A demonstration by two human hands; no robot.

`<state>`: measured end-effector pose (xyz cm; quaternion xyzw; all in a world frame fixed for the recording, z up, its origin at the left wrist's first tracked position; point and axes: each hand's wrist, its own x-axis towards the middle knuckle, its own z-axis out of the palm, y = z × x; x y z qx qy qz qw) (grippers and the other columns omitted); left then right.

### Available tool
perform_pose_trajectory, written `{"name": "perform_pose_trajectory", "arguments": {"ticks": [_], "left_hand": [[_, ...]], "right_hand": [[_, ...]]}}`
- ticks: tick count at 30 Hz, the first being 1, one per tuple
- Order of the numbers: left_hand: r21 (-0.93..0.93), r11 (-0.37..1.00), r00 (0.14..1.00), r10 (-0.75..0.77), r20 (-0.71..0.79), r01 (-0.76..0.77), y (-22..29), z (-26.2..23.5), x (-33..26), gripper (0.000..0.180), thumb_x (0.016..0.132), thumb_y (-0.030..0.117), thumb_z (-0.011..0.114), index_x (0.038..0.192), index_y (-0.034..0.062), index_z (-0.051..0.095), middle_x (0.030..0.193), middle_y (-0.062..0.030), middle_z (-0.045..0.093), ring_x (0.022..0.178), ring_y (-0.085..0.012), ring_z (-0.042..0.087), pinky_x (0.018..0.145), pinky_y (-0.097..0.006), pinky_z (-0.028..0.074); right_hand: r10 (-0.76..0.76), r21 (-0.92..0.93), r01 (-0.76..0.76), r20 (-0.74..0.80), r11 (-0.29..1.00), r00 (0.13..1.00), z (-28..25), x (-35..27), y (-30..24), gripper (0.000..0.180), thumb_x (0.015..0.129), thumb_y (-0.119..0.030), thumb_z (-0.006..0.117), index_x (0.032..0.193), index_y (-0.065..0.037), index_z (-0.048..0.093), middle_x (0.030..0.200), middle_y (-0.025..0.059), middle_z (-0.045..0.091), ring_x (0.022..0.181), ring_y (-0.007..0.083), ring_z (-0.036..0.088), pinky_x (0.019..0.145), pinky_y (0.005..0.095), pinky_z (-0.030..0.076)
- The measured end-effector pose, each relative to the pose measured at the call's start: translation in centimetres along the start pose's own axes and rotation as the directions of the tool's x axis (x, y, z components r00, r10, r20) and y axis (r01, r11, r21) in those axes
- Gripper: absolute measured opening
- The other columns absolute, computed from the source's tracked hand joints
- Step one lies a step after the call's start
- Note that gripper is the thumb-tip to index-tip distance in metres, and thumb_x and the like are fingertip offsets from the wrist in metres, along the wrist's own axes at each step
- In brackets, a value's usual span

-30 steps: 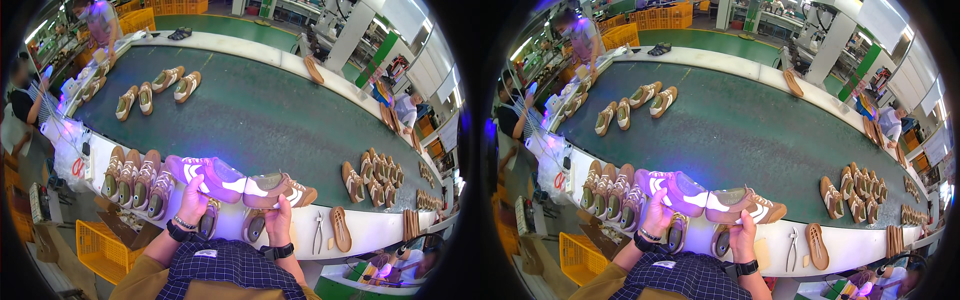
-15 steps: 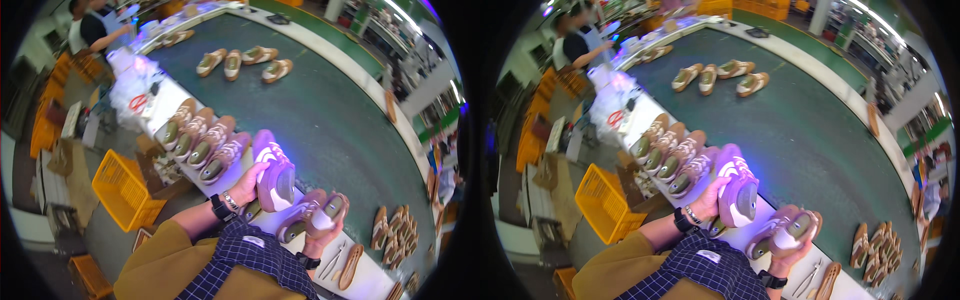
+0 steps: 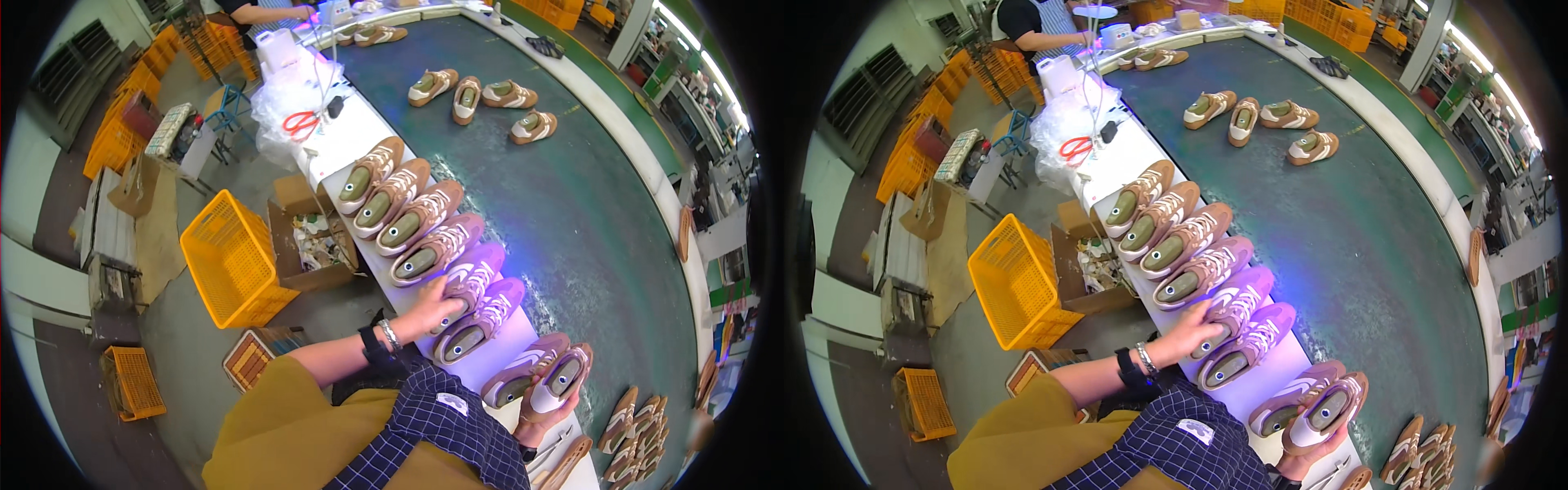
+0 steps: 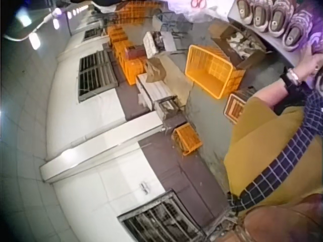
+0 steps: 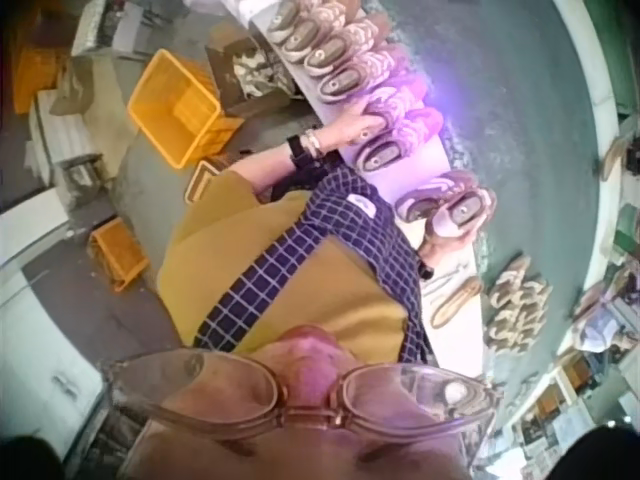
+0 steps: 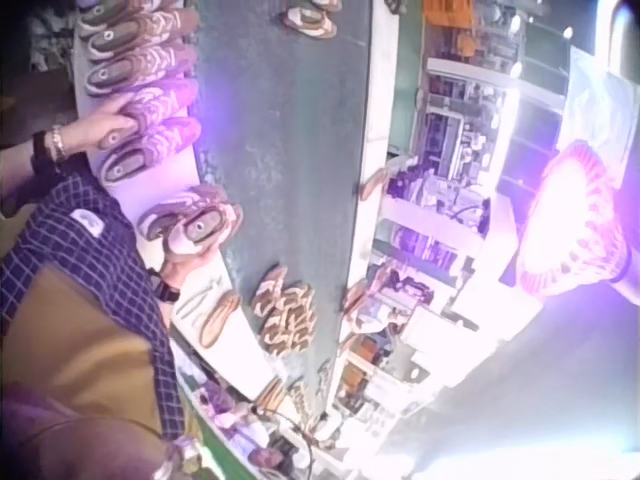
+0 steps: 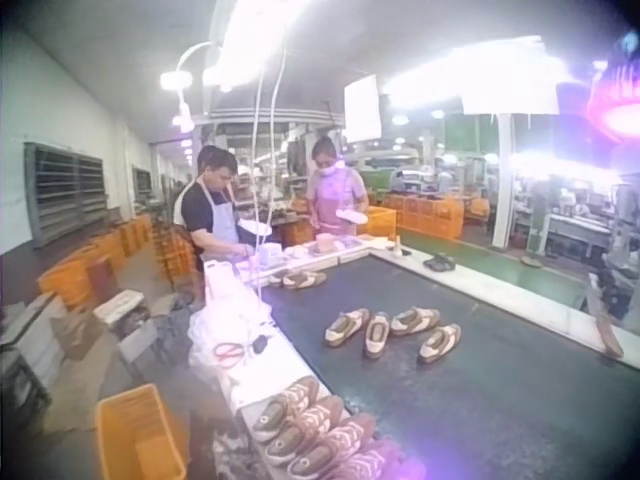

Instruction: The person repeatedly picks up pairs of brown sneakers from a conveyor belt, holds them together to compare them, and places them back on the belt. The task involves continuous handling of multiple shoe pairs in a factory setting.

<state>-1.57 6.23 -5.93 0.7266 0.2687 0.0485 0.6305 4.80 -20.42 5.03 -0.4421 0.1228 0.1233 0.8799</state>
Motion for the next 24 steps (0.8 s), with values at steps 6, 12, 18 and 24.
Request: {"name": "perform_pose_trajectory", "arguments": {"ticks": [6, 12, 18, 24], "left_hand": [[0.141, 0.989, 0.999, 0.040, 0.002, -0.040, 1.5, -0.4, -0.9, 0.072, 0.077, 0.029, 0.062, 0.133, -0.0072, 0.034, 0.134, -0.0267, 0.038, 0.126, -0.0382, 0.034, 0.106, -0.041, 0.027], [0.438, 0.828, 0.875, 0.456, -0.165, -0.349, 4.5, -2.4, -1.4, 0.056, 0.074, 0.016, 0.061, 0.124, -0.0034, 0.044, 0.118, -0.0207, 0.048, 0.107, -0.0362, 0.044, 0.095, -0.043, 0.036], [0.759, 0.651, 0.915, 0.320, -0.247, -0.022, 5.4, -5.3, 1.4, 0.059, 0.069, 0.018, 0.066, 0.119, -0.0039, 0.044, 0.109, -0.0209, 0.049, 0.102, -0.0363, 0.046, 0.089, -0.046, 0.038], [0.726, 0.685, 0.982, 0.093, -0.167, 0.059, 5.0, -5.9, 2.2, 0.073, 0.061, 0.030, 0.073, 0.117, -0.0054, 0.044, 0.105, -0.0261, 0.050, 0.098, -0.0406, 0.050, 0.087, -0.044, 0.043]], "right_hand": [[0.042, -0.020, -0.041, 0.041, 0.999, 0.998, -0.3, -0.5, 0.6, 0.054, 0.088, -0.048, 0.038, 0.113, -0.002, 0.053, 0.081, 0.0141, 0.060, 0.063, 0.0202, 0.059, 0.052, 0.0279, 0.050], [0.042, -0.011, -0.042, 0.003, 0.999, 0.999, -1.1, -0.8, 0.9, 0.055, 0.087, -0.047, 0.037, 0.113, -0.001, 0.053, 0.080, 0.0136, 0.061, 0.064, 0.0219, 0.061, 0.054, 0.0307, 0.051], [0.049, 0.007, -0.049, 0.039, 0.999, 0.998, -0.5, -1.2, 0.5, 0.054, 0.088, -0.047, 0.036, 0.112, -0.001, 0.054, 0.081, 0.0134, 0.061, 0.063, 0.0218, 0.061, 0.052, 0.0296, 0.051], [0.021, 0.007, -0.021, 0.001, 1.000, 1.000, 0.3, -1.2, 0.5, 0.055, 0.088, -0.047, 0.036, 0.111, -0.001, 0.054, 0.080, 0.0134, 0.061, 0.062, 0.0218, 0.061, 0.051, 0.0291, 0.051]]}}
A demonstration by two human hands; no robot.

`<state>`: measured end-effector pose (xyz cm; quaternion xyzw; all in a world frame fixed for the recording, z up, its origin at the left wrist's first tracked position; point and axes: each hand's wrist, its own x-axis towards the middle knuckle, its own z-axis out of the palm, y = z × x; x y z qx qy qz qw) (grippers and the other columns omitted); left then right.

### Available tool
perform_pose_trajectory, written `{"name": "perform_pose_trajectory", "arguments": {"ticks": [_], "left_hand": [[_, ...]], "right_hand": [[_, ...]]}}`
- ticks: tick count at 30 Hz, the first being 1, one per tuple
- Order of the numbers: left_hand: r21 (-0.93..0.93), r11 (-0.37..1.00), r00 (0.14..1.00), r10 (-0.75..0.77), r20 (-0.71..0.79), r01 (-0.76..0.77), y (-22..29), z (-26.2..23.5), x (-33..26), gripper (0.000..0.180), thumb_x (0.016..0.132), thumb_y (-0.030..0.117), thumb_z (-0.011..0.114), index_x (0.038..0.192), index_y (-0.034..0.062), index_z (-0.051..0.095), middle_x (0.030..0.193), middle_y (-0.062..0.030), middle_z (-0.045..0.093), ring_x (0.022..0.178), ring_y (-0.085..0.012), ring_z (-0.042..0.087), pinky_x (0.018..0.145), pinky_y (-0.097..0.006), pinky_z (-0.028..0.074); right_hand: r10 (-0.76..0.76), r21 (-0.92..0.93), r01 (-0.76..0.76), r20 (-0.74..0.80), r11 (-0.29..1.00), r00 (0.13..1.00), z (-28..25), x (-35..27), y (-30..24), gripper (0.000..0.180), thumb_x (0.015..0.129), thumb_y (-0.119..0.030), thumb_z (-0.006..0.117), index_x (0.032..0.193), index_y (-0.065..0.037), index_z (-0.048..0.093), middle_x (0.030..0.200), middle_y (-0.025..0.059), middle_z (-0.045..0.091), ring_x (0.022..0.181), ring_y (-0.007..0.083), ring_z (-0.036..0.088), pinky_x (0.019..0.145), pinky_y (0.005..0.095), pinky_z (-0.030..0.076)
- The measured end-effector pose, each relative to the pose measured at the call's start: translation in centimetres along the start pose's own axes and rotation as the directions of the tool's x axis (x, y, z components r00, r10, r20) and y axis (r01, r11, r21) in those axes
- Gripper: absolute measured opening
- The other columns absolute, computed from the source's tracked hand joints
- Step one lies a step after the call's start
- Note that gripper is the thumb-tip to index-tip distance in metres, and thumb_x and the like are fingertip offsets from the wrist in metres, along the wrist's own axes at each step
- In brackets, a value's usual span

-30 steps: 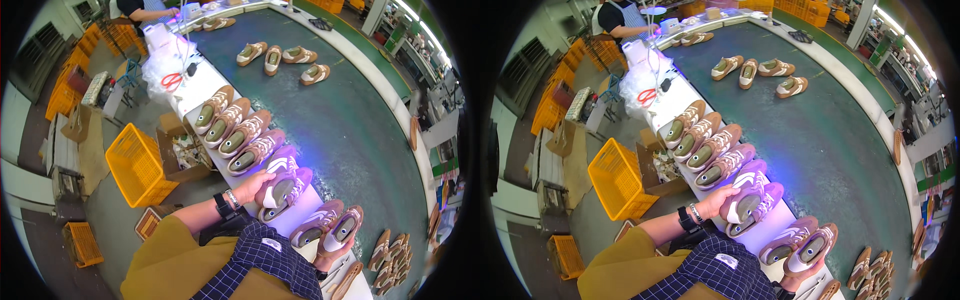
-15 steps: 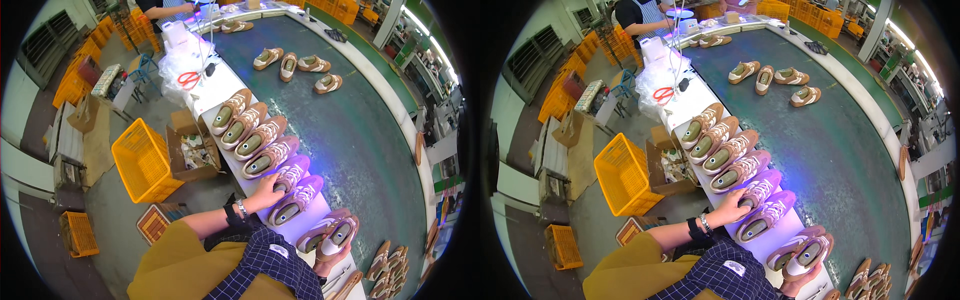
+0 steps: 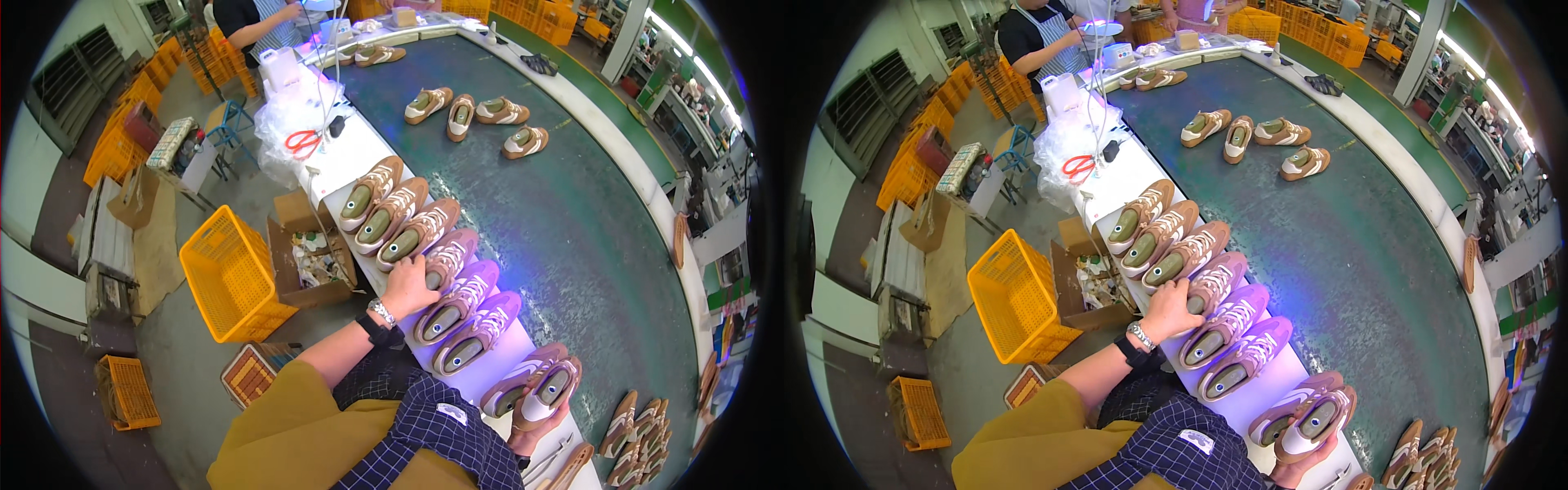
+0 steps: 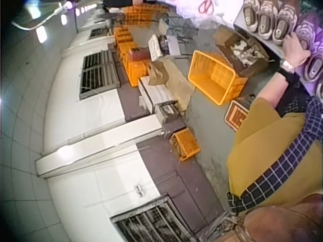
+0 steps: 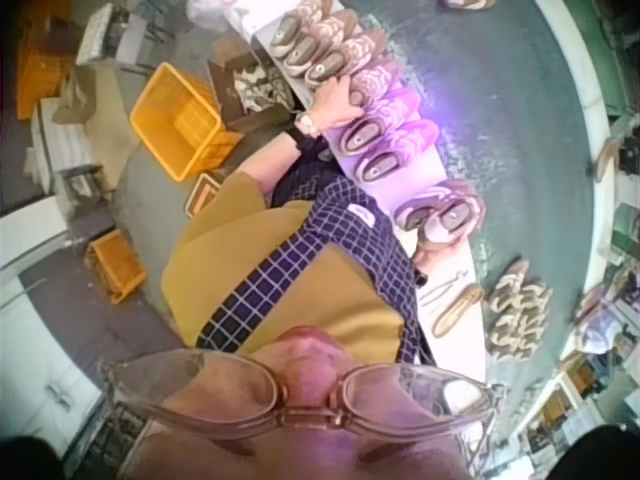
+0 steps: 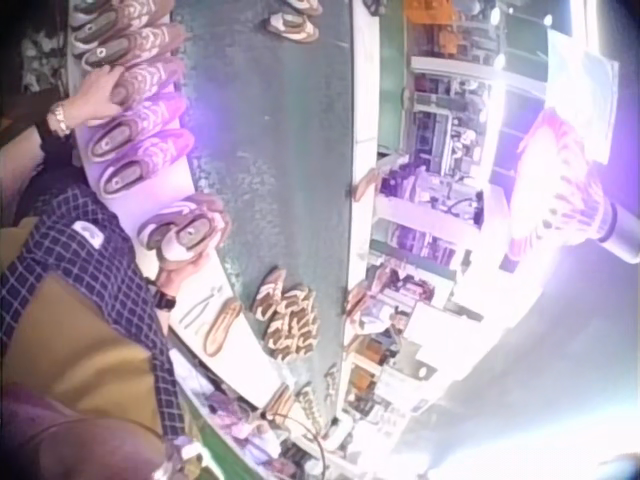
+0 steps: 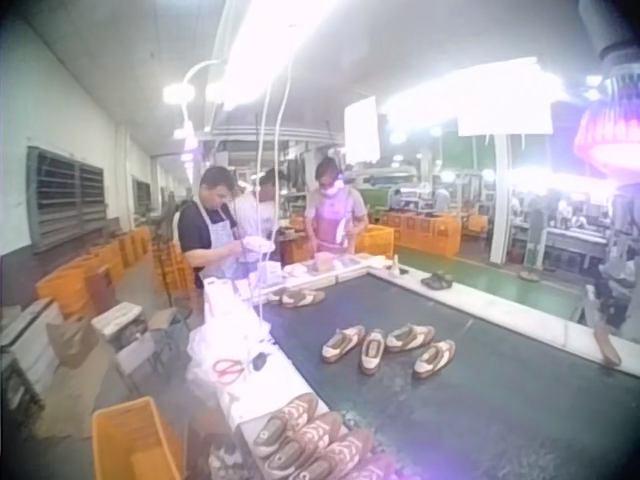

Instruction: The person repeatedly picks up pairs of brown sneakers from a conveyor belt, holds them together to compare them, and places them back on the belt. The task involves continuous handling of multiple shoe pairs in a factory setting.

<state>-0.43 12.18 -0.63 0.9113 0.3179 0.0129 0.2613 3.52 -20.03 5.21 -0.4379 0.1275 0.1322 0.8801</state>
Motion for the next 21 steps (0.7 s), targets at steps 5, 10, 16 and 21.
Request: {"name": "perform_pose_trajectory", "arguments": {"ticks": [5, 10, 16, 21], "left_hand": [[-0.125, 0.992, 1.000, -0.012, -0.015, 0.010, -0.3, 1.7, 0.3, 0.068, 0.058, 0.032, 0.075, 0.110, -0.0027, 0.048, 0.107, -0.0298, 0.049, 0.104, -0.0445, 0.048, 0.089, -0.043, 0.043], [-0.388, 0.919, 0.997, -0.059, 0.050, 0.074, -1.2, 2.2, 0.7, 0.067, 0.056, 0.028, 0.079, 0.110, 0.0001, 0.049, 0.110, -0.0271, 0.053, 0.105, -0.0410, 0.051, 0.089, -0.040, 0.044], [-0.904, 0.100, 0.904, 0.064, 0.422, 0.415, -2.5, -0.8, 2.0, 0.054, 0.069, 0.011, 0.073, 0.118, 0.0042, 0.049, 0.103, -0.0073, 0.059, 0.097, -0.0175, 0.058, 0.083, -0.030, 0.047], [-0.895, -0.287, 0.918, 0.303, 0.255, 0.343, -0.7, -2.1, 0.1, 0.072, 0.067, 0.003, 0.062, 0.134, 0.0029, 0.037, 0.123, -0.0110, 0.053, 0.114, -0.0208, 0.051, 0.103, -0.034, 0.036]], "right_hand": [[-0.005, 0.020, 0.005, 0.015, 1.000, 1.000, -0.3, 0.3, 0.2, 0.055, 0.088, -0.047, 0.036, 0.113, -0.001, 0.053, 0.081, 0.0142, 0.061, 0.066, 0.0223, 0.061, 0.055, 0.0303, 0.053], [0.038, 0.007, -0.038, 0.020, 0.999, 0.999, -1.8, 0.7, 0.3, 0.056, 0.087, -0.046, 0.038, 0.116, -0.001, 0.052, 0.083, 0.0149, 0.062, 0.069, 0.0231, 0.062, 0.059, 0.0319, 0.053], [0.084, -0.012, -0.084, 0.026, 0.996, 0.996, -1.3, 0.1, -0.4, 0.059, 0.085, -0.047, 0.043, 0.118, 0.001, 0.051, 0.087, 0.0149, 0.061, 0.071, 0.0232, 0.061, 0.062, 0.0315, 0.053], [0.178, 0.084, -0.191, 0.140, 0.978, 0.974, -1.9, 0.6, -0.6, 0.072, 0.079, -0.058, 0.047, 0.125, -0.002, 0.044, 0.092, 0.0166, 0.060, 0.078, 0.0279, 0.061, 0.065, 0.0405, 0.055]]}}
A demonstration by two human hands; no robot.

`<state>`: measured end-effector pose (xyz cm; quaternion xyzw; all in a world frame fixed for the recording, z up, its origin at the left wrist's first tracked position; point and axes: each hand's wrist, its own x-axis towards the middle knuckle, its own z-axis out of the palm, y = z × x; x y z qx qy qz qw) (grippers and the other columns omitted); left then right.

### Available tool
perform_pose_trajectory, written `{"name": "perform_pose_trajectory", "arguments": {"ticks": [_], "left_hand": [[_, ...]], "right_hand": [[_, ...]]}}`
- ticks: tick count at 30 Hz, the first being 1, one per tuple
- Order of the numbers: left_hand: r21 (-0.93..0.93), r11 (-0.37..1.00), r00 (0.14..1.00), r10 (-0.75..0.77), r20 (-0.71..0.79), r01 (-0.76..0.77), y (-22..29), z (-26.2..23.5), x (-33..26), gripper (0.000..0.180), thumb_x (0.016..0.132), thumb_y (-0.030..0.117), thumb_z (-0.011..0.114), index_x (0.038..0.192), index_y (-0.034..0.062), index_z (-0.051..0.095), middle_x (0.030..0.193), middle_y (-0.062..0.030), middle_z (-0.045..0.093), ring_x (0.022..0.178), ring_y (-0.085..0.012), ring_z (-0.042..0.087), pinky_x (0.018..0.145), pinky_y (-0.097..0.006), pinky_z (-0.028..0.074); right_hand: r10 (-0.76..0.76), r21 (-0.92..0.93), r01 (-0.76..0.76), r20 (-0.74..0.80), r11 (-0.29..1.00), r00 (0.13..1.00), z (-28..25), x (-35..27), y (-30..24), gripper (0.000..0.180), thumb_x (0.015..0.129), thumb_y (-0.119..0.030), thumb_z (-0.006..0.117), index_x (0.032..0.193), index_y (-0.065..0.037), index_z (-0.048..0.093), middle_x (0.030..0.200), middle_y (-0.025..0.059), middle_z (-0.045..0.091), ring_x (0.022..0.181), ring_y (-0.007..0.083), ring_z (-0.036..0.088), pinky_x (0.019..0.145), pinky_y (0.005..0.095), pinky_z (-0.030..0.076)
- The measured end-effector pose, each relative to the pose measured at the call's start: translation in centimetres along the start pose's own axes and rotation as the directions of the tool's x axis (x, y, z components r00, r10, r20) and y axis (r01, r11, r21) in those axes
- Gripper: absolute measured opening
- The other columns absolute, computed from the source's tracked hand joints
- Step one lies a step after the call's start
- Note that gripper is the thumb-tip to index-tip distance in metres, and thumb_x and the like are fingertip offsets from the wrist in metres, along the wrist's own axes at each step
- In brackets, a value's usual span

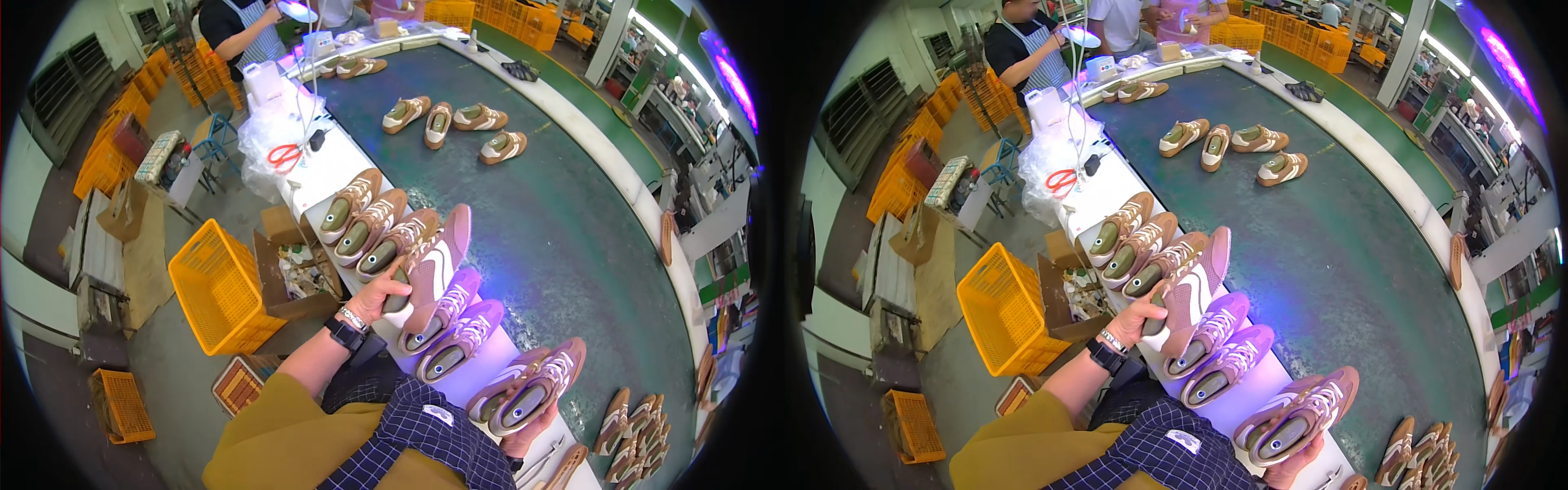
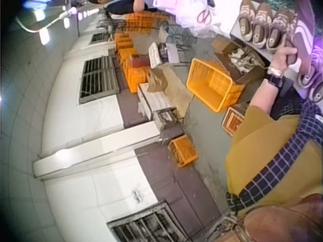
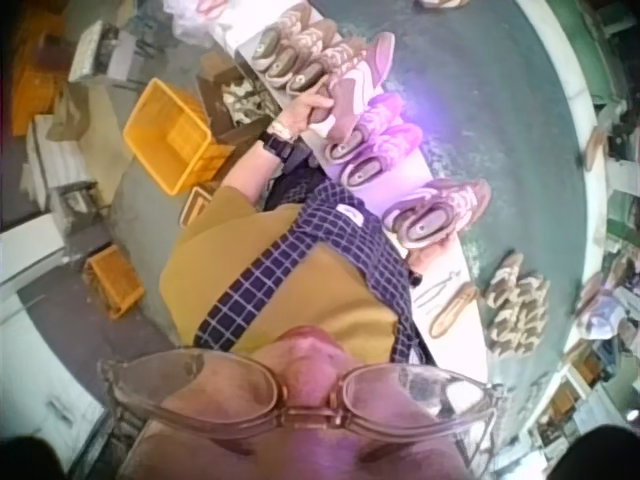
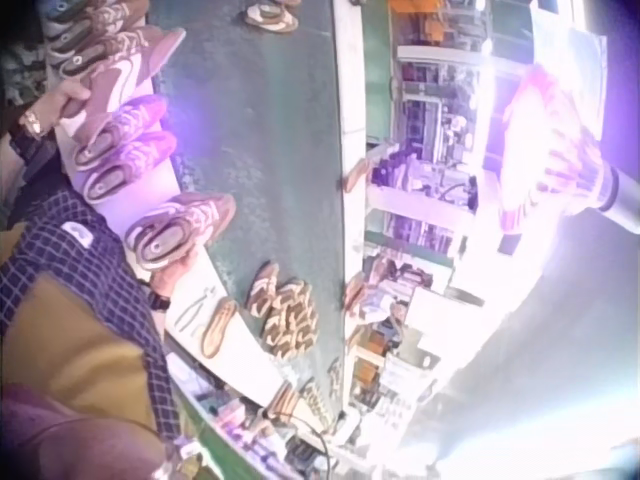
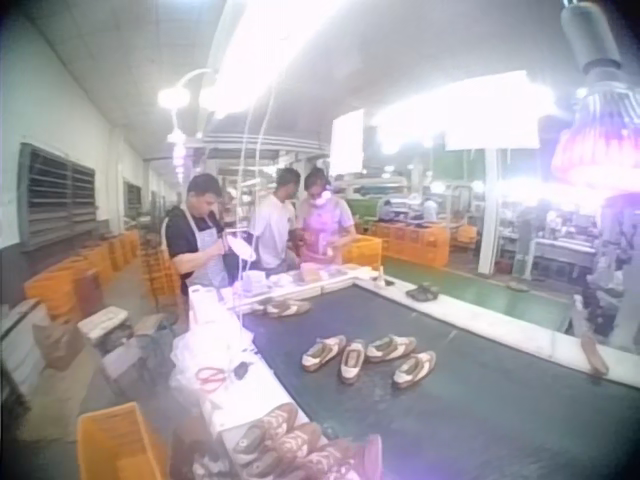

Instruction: The person repeatedly picks up pairs of brown sneakers from a conveyor belt, holds them together to compare them, and places them back on the belt. The task involves continuous handling of multiple shoe pairs in a factory setting.

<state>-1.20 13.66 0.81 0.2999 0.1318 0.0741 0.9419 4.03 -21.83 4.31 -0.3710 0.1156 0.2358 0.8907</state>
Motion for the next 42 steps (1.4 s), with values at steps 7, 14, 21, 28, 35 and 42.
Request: {"name": "perform_pose_trajectory", "arguments": {"ticks": [7, 14, 21, 28, 35, 42], "left_hand": [[-0.034, 0.987, 0.972, -0.146, 0.182, 0.155, -3.7, 5.0, 1.7, 0.085, 0.057, 0.004, 0.059, 0.138, 0.0019, 0.033, 0.130, -0.0099, 0.046, 0.117, -0.0222, 0.047, 0.104, -0.032, 0.032], [0.486, 0.872, 0.894, -0.263, 0.362, 0.059, -5.2, 10.9, 2.8, 0.083, 0.053, 0.017, 0.072, 0.126, 0.0059, 0.033, 0.113, -0.0081, 0.047, 0.109, -0.0184, 0.045, 0.094, -0.028, 0.035], [0.526, 0.850, 0.838, -0.303, 0.453, 0.023, -6.4, 14.0, 3.9, 0.114, 0.053, 0.019, 0.081, 0.143, 0.0027, 0.013, 0.131, -0.0132, 0.039, 0.122, -0.0237, 0.041, 0.104, -0.034, 0.031], [0.360, 0.863, 0.756, -0.490, 0.433, 0.353, -7.7, 13.7, 4.0, 0.092, 0.082, 0.022, 0.066, 0.145, 0.0010, 0.002, 0.145, -0.0162, 0.023, 0.133, -0.0231, 0.028, 0.109, -0.034, 0.025], [0.307, 0.845, 0.662, -0.534, 0.527, 0.437, -9.5, 12.2, 3.7, 0.084, 0.086, 0.015, 0.061, 0.147, 0.0062, 0.003, 0.145, -0.0099, 0.026, 0.133, -0.0197, 0.027, 0.110, -0.033, 0.022], [0.157, 0.842, 0.729, -0.528, 0.435, 0.517, -9.5, 11.0, 3.7, 0.082, 0.088, 0.014, 0.057, 0.147, 0.0133, 0.000, 0.140, -0.0135, 0.034, 0.125, -0.0230, 0.042, 0.104, -0.037, 0.035]], "right_hand": [[-0.018, 0.051, 0.006, 0.256, 0.999, 0.967, 1.5, 1.6, -0.2, 0.087, 0.076, -0.061, 0.054, 0.138, -0.007, 0.027, 0.124, 0.0197, 0.045, 0.111, 0.0427, 0.048, 0.075, 0.0555, 0.052], [0.005, 0.066, -0.017, 0.172, 0.998, 0.985, -1.5, 2.2, -0.6, 0.087, 0.063, -0.045, 0.077, 0.130, -0.002, 0.041, 0.120, 0.0128, 0.055, 0.106, 0.0292, 0.057, 0.094, 0.0453, 0.046], [-0.099, 0.101, 0.083, 0.172, 0.991, 0.980, 0.0, 2.0, -1.1, 0.076, 0.065, -0.041, 0.075, 0.125, -0.003, 0.047, 0.114, 0.0128, 0.058, 0.103, 0.0278, 0.058, 0.094, 0.0423, 0.046], [-0.239, 0.150, 0.234, 0.019, 0.961, 0.971, -3.7, 2.1, 1.0, 0.063, 0.084, -0.053, 0.046, 0.124, -0.006, 0.047, 0.118, 0.0105, 0.056, 0.106, 0.0268, 0.054, 0.094, 0.0423, 0.043], [-0.214, 0.022, 0.217, -0.087, 0.976, 0.973, -2.4, 1.9, 1.6, 0.067, 0.084, -0.061, 0.038, 0.129, -0.012, 0.041, 0.122, 0.0104, 0.051, 0.106, 0.0267, 0.054, 0.088, 0.0400, 0.048], [-0.113, -0.045, 0.110, -0.053, 0.993, 0.992, -6.8, 2.8, 1.9, 0.070, 0.083, -0.064, 0.038, 0.128, -0.010, 0.043, 0.121, 0.0102, 0.053, 0.108, 0.0278, 0.052, 0.094, 0.0423, 0.043]]}}
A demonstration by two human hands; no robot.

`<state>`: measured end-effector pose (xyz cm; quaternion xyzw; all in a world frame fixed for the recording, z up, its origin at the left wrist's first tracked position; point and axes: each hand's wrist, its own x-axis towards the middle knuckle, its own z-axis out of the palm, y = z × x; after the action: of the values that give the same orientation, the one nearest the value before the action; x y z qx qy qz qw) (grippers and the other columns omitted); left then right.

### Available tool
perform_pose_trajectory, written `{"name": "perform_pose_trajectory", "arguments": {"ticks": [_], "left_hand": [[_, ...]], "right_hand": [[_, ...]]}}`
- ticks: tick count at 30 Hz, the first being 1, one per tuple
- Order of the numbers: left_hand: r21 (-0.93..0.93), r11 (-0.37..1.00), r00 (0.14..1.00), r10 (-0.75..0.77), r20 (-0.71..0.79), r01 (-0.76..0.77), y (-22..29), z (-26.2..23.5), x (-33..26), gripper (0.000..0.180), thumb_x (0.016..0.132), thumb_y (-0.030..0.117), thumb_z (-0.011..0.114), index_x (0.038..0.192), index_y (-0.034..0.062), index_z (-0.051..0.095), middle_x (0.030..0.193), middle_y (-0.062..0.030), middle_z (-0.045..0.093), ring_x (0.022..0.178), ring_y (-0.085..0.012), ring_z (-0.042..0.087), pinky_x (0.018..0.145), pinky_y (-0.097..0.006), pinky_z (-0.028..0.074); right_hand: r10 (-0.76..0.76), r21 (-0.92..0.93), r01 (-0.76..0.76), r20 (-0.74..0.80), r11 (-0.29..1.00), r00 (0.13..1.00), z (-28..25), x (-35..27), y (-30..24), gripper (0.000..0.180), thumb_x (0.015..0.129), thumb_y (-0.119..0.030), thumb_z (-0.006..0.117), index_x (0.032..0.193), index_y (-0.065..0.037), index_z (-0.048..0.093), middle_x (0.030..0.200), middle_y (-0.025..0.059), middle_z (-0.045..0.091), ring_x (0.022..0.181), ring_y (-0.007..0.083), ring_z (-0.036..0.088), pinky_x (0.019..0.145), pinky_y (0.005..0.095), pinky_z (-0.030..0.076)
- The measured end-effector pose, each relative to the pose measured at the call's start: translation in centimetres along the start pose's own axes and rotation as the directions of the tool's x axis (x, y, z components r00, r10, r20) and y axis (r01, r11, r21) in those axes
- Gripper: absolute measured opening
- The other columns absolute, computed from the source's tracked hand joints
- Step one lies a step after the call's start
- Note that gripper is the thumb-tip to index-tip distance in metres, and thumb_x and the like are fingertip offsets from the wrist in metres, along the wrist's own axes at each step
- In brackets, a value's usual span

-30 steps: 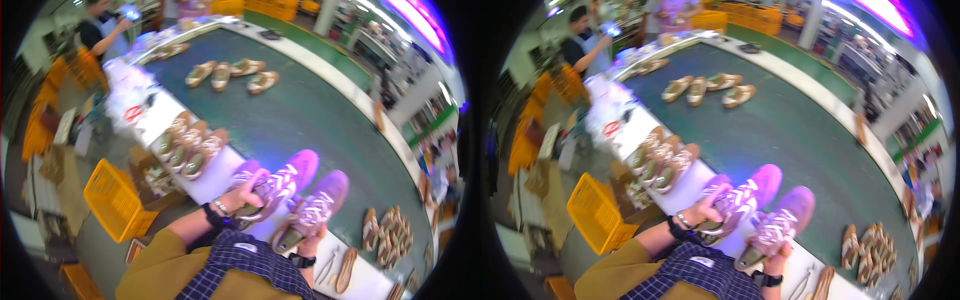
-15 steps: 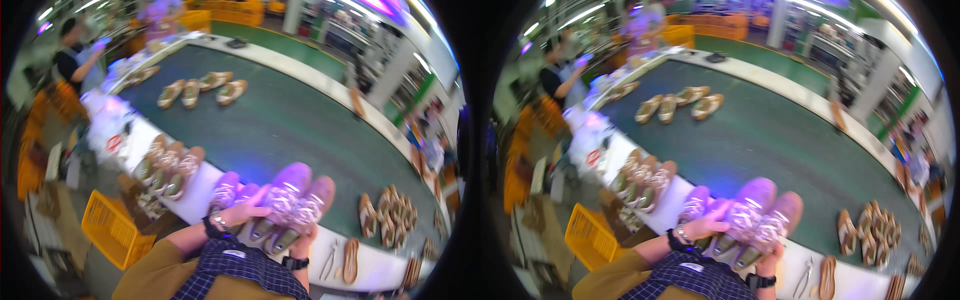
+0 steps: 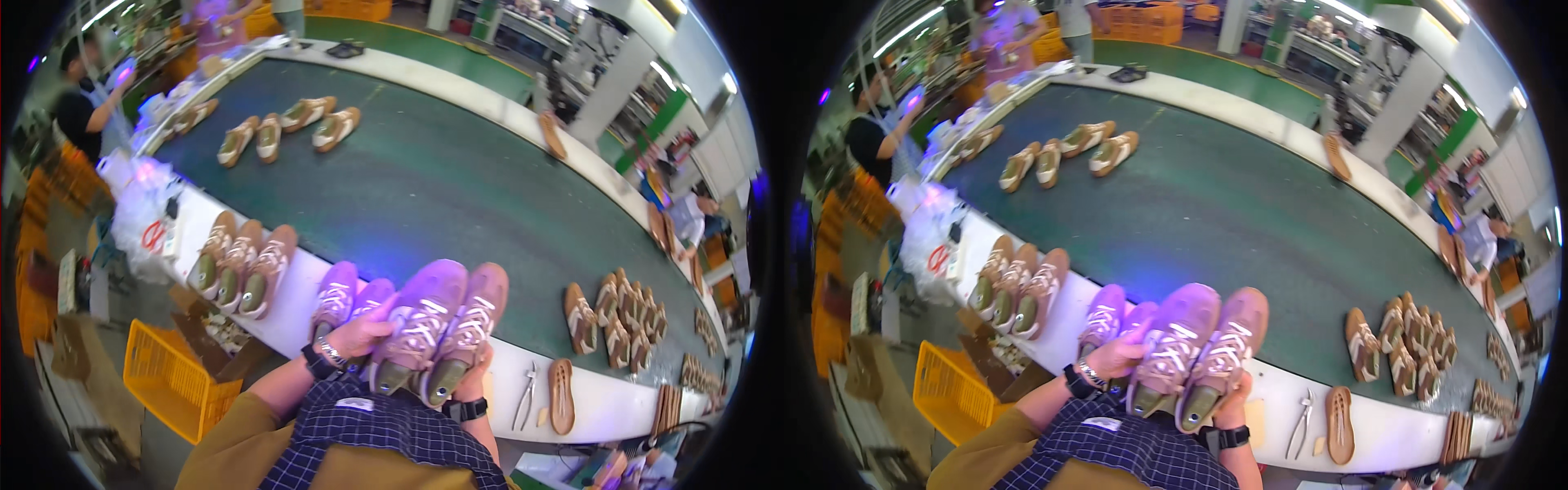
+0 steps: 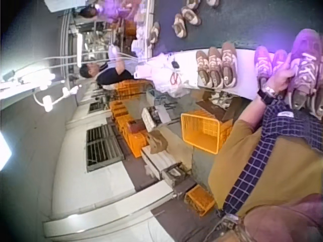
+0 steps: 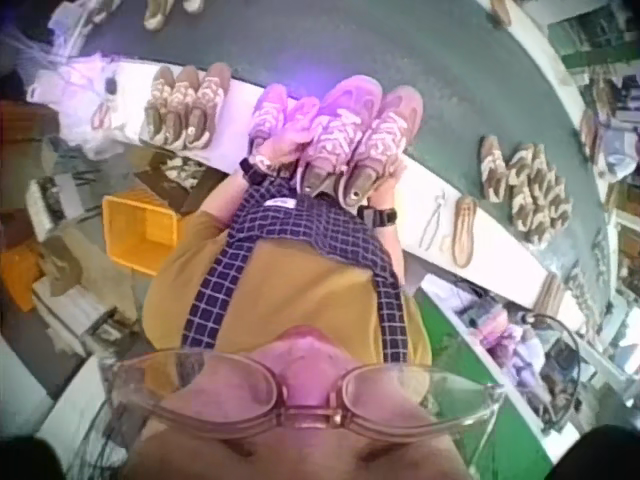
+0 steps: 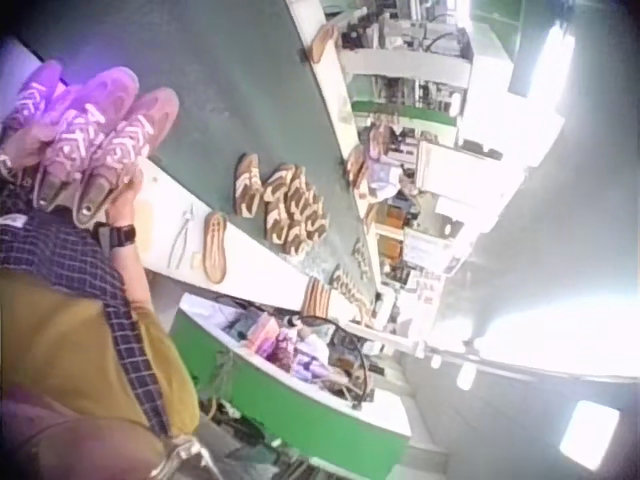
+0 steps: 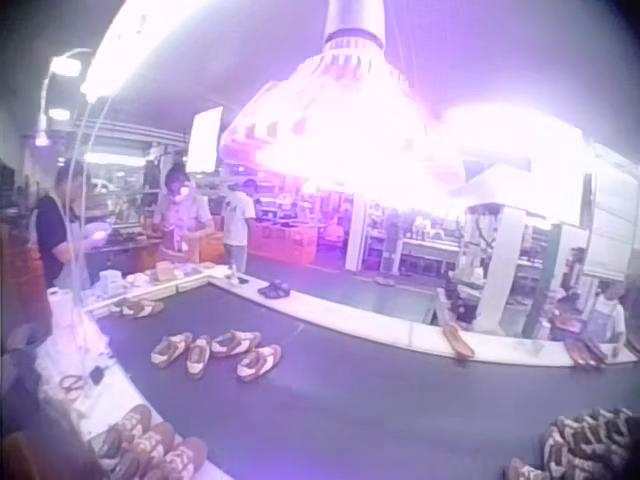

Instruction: The person repeatedly picks up pairs of brown sneakers from a conveyor belt, holds them together to compare them, and places them back on the belt. The task involves continuous handling of multiple shoe pairs in a factory setting.

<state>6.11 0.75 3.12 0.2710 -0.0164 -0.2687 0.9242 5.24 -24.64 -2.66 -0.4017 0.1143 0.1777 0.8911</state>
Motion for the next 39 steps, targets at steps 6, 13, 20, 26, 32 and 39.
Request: {"name": "perform_pose_trajectory", "arguments": {"ticks": [6, 13, 20, 26, 32, 39], "left_hand": [[0.390, 0.917, 0.997, 0.072, 0.033, -0.079, 1.9, 2.6, -0.2, 0.074, 0.090, 0.022, 0.058, 0.146, 0.0078, 0.011, 0.139, -0.0106, 0.035, 0.127, -0.0192, 0.036, 0.105, -0.034, 0.032], [0.782, 0.620, 0.998, 0.008, 0.062, -0.053, 3.8, 4.6, -0.9, 0.069, 0.088, 0.022, 0.062, 0.143, 0.0050, 0.023, 0.135, -0.0104, 0.041, 0.125, -0.0192, 0.039, 0.105, -0.034, 0.031], [0.758, 0.649, 0.998, 0.023, 0.066, -0.065, 3.4, 4.7, -0.9, 0.070, 0.086, 0.018, 0.065, 0.141, 0.0052, 0.026, 0.136, -0.0100, 0.038, 0.126, -0.0199, 0.037, 0.105, -0.034, 0.030], [0.453, 0.877, 0.978, 0.201, -0.048, -0.158, 2.8, 3.3, 0.2, 0.061, 0.083, 0.008, 0.062, 0.136, -0.0007, 0.032, 0.127, -0.0104, 0.047, 0.119, -0.0205, 0.045, 0.103, -0.035, 0.035], [-0.254, 0.896, 0.918, 0.297, -0.265, -0.363, 3.1, 1.5, 2.1, 0.044, 0.083, 0.003, 0.055, 0.126, 0.0027, 0.045, 0.120, -0.0102, 0.055, 0.113, -0.0249, 0.053, 0.102, -0.039, 0.039], [-0.214, 0.852, 0.826, 0.353, -0.439, -0.478, 2.4, -0.2, 1.5, 0.041, 0.081, 0.002, 0.059, 0.120, 0.0064, 0.050, 0.117, -0.0070, 0.058, 0.110, -0.0229, 0.055, 0.096, -0.041, 0.044]], "right_hand": [[0.023, 0.122, -0.032, 0.076, 0.992, 0.997, 0.7, -0.4, 0.0, 0.074, 0.077, -0.063, 0.044, 0.127, -0.009, 0.046, 0.121, 0.0123, 0.053, 0.108, 0.0292, 0.052, 0.095, 0.0438, 0.043], [0.068, 0.151, -0.078, 0.075, 0.986, 0.995, 0.1, -0.8, 0.1, 0.074, 0.070, -0.056, 0.059, 0.122, -0.004, 0.049, 0.115, 0.0132, 0.058, 0.103, 0.0281, 0.057, 0.091, 0.0420, 0.047], [0.074, 0.204, -0.078, 0.026, 0.976, 0.997, 2.1, -1.9, -0.9, 0.066, 0.070, -0.042, 0.062, 0.120, 0.000, 0.051, 0.113, 0.0148, 0.059, 0.102, 0.0283, 0.059, 0.092, 0.0415, 0.047], [0.001, 0.127, -0.010, 0.073, 0.992, 0.997, 6.5, -1.6, -4.4, 0.059, 0.073, -0.037, 0.052, 0.119, 0.001, 0.052, 0.111, 0.0163, 0.060, 0.101, 0.0292, 0.059, 0.093, 0.0404, 0.046], [-0.217, 0.260, 0.208, 0.006, 0.943, 0.976, 7.6, -0.4, -5.3, 0.055, 0.080, -0.029, 0.054, 0.127, -0.001, 0.045, 0.120, 0.0153, 0.055, 0.109, 0.0289, 0.055, 0.097, 0.0427, 0.043], [-0.239, 0.231, 0.259, -0.110, 0.938, 0.965, 7.8, -0.8, -5.0, 0.052, 0.083, -0.022, 0.060, 0.130, -0.006, 0.042, 0.127, 0.0100, 0.051, 0.119, 0.0260, 0.049, 0.101, 0.0456, 0.040]]}}
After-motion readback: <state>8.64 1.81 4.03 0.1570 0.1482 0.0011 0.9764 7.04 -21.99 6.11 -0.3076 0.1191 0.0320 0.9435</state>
